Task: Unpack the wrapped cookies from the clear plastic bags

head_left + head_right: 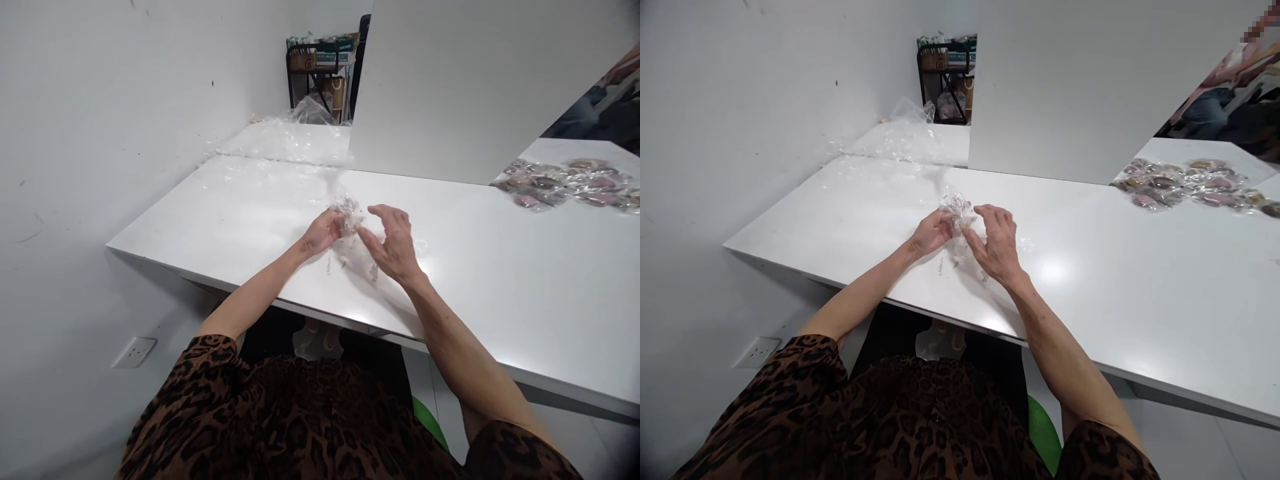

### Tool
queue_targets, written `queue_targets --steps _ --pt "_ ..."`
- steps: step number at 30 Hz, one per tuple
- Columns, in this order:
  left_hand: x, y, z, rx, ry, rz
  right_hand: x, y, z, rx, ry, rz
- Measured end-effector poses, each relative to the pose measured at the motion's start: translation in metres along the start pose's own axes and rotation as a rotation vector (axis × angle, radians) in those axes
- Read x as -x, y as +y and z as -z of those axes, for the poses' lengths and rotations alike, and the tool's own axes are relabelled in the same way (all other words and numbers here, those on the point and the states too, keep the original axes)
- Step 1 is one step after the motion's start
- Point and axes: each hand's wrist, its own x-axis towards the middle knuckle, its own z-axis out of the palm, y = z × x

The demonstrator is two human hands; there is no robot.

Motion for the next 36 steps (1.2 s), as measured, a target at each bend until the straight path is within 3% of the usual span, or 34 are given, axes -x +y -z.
queue_targets --steps 4,11,13,16,20,26,29,36 --pt "-0.001 -0.006 0.003 -0.024 -0.089 0.052 0.002 0.014 -0.012 -0.137 -0.098 -0.142" --pt "-0.002 -0.003 0.003 0.034 -0.061 0.035 -0.004 0.012 -0.004 -0.435 -0.135 -0.413" --pt "-0.003 -0.004 0.004 0.025 -0.042 0.032 -0.006 0.012 0.0 -0.438 -0.208 -0.39" --pt "-0.006 -0.009 0.006 -0.007 0.017 0.017 -0.007 0.014 0.004 -0.27 -0.352 -0.271" --pt "-0.005 -0.012 0.009 -0.094 -0.026 0.022 -0.005 0.016 0.001 -0.046 -0.424 -0.198" --pt "0.001 -0.003 0.009 -0.152 -0.007 0.021 -0.007 0.023 0.004 -0.487 -0.413 -0.337" --pt "0.001 0.001 0.007 -0.167 0.046 0.036 -0.009 0.026 0.006 -0.658 -0.386 -0.326" --pt "0.003 0.004 0.006 -0.173 0.121 0.013 -0.008 0.03 0.002 -0.672 -0.404 -0.27"
